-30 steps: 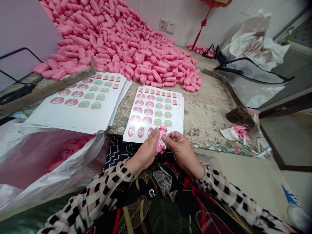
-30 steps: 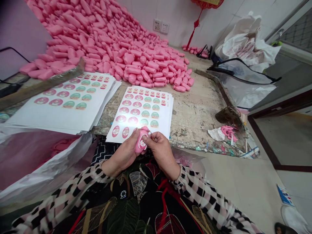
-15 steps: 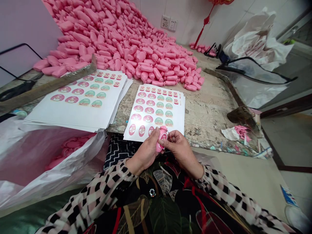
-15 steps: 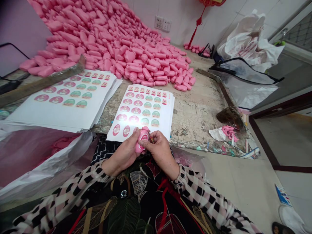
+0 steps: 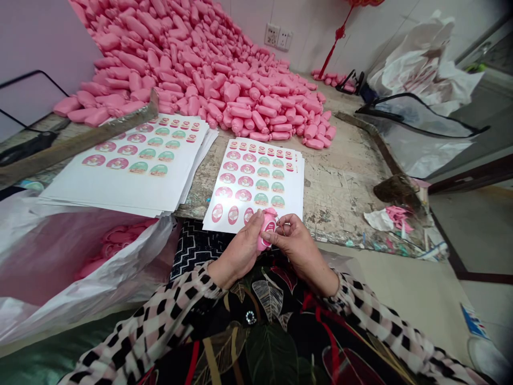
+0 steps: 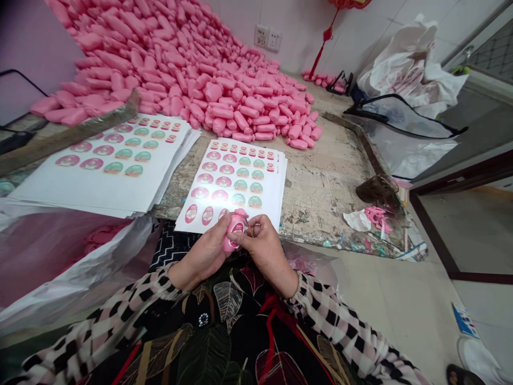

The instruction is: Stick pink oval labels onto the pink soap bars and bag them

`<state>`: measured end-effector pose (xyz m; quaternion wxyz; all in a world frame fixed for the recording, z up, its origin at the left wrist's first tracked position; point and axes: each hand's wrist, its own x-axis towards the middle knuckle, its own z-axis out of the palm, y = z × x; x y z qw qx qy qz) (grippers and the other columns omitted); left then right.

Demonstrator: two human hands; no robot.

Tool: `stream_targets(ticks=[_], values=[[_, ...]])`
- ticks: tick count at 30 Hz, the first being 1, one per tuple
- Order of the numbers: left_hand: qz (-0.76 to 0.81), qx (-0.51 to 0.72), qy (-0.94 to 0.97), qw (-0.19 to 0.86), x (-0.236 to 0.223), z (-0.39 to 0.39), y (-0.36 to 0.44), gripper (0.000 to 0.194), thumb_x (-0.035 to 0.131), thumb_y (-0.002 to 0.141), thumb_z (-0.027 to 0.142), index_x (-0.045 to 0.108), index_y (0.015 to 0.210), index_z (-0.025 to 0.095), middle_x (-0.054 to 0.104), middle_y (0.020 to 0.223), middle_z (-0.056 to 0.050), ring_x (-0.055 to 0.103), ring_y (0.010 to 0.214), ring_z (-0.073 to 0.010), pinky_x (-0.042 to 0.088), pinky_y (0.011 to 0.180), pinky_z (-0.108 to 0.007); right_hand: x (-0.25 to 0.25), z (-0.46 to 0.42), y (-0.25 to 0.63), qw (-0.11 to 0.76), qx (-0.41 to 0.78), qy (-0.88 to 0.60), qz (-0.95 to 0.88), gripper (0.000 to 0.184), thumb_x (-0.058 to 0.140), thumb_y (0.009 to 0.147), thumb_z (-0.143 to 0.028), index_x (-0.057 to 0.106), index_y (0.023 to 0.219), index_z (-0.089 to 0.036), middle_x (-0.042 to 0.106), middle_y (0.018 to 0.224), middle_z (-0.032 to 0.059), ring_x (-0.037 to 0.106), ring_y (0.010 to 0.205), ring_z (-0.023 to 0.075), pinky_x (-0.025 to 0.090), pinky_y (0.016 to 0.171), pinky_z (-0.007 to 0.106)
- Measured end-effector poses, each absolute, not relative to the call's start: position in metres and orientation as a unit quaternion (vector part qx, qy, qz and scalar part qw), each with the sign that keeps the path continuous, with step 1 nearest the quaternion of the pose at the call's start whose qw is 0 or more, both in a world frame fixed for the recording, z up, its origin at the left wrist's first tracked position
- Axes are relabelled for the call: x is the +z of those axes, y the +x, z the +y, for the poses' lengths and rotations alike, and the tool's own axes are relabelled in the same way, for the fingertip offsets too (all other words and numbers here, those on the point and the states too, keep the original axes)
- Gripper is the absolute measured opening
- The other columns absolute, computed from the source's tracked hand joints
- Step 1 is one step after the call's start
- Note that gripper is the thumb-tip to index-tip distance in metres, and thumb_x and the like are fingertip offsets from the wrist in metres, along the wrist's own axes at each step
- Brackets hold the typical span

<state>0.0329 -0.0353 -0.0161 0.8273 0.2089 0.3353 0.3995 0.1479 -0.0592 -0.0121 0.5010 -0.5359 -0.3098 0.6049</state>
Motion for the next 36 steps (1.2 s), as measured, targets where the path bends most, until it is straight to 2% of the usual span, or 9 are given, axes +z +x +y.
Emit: stream_targets(ticks=[8,13,16,21,24,27,30,32,36], values=[[0.346,0.389,0.218,0.825,-0.015,-0.035,0.032,0.043,0.055,0.082,0.047,0.059,0.113,0.017,0.063,0.085,-0.004,0.052,0.063,-0.0092,0.039,0.057,-0.021,0.000,-0.063,0.151,0.460,0.634,-0.562,-0.266,0.049,0.081,0.055,-0.027,0.041,0.083,-0.022,0.057,0.055,-0.0085,0.043,0.040,0.0050,0.021,0.037,0.016],[0.343,0.383,0.231,0.826,-0.018,-0.035,0.032,0.045,0.056,0.080,0.051,0.061,0.109,0.017,0.059,0.077,-0.001,0.050,0.060,-0.0088,0.037,0.053,-0.020,0.004,-0.065,0.155,0.436,0.672,-0.554,-0.228,0.050,0.080,0.054,-0.025,0.040,0.083,-0.022,0.049,0.052,-0.0117,0.025,0.034,0.0002,0.012,0.035,0.015],[0.342,0.376,0.248,0.825,-0.018,-0.036,0.032,0.044,0.054,0.080,0.053,0.062,0.104,0.016,0.058,0.079,-0.002,0.049,0.060,-0.0086,0.036,0.051,-0.020,0.008,-0.065,0.156,0.415,0.693,-0.555,-0.198,0.051,0.081,0.053,-0.024,0.039,0.082,-0.021,0.047,0.051,-0.0120,0.023,0.035,-0.0008,0.010,0.036,0.014],[0.339,0.383,0.247,0.823,-0.015,-0.035,0.031,0.039,0.054,0.082,0.049,0.062,0.101,0.016,0.060,0.086,-0.004,0.054,0.070,-0.0112,0.042,0.058,-0.021,0.010,-0.070,0.154,0.404,0.681,-0.570,-0.217,0.053,0.081,0.050,-0.028,0.038,0.081,-0.022,0.050,0.049,-0.0112,0.025,0.032,0.0002,0.009,0.034,0.014],[0.340,0.398,0.224,0.822,-0.013,-0.034,0.031,0.036,0.055,0.082,0.046,0.062,0.101,0.017,0.060,0.088,-0.003,0.054,0.071,-0.0111,0.043,0.058,-0.021,0.006,-0.074,0.154,0.398,0.663,-0.580,-0.256,0.050,0.080,0.053,-0.033,0.040,0.081,-0.022,0.052,0.048,-0.0103,0.031,0.031,0.0023,0.012,0.032,0.015],[0.329,0.387,0.208,0.836,-0.012,-0.034,0.031,0.038,0.057,0.081,0.048,0.061,0.102,0.017,0.057,0.078,-0.001,0.050,0.060,-0.0088,0.039,0.049,-0.020,0.003,-0.075,0.152,0.460,0.608,-0.578,-0.292,0.047,0.080,0.056,-0.032,0.042,0.082,-0.022,0.048,0.046,-0.0122,0.044,0.037,0.0055,0.025,0.036,0.015],[0.324,0.368,0.200,0.848,-0.012,-0.035,0.032,0.039,0.056,0.081,0.050,0.060,0.101,0.016,0.053,0.070,0.001,0.047,0.053,-0.0078,0.036,0.045,-0.019,0.001,-0.071,0.150,0.505,0.580,-0.554,-0.318,0.044,0.077,0.061,-0.035,0.041,0.084,-0.024,0.051,0.049,-0.0115,0.052,0.042,0.0098,0.037,0.043,0.020],[0.324,0.356,0.209,0.851,-0.012,-0.036,0.032,0.039,0.054,0.082,0.051,0.060,0.099,0.016,0.053,0.067,0.001,0.047,0.052,-0.0084,0.036,0.044,-0.020,-0.001,-0.068,0.148,0.511,0.576,-0.548,-0.327,0.039,0.072,0.067,-0.041,0.040,0.083,-0.024,0.053,0.051,-0.0100,0.052,0.042,0.0107,0.039,0.044,0.022],[0.314,0.336,0.221,0.860,-0.012,-0.036,0.031,0.038,0.052,0.083,0.051,0.059,0.096,0.016,0.053,0.064,0.001,0.048,0.049,-0.0092,0.034,0.042,-0.020,-0.007,-0.071,0.148,0.506,0.558,-0.555,-0.353,0.030,0.061,0.078,-0.047,0.043,0.079,-0.022,0.048,0.049,-0.0095,0.044,0.042,0.0073,0.031,0.043,0.019]])
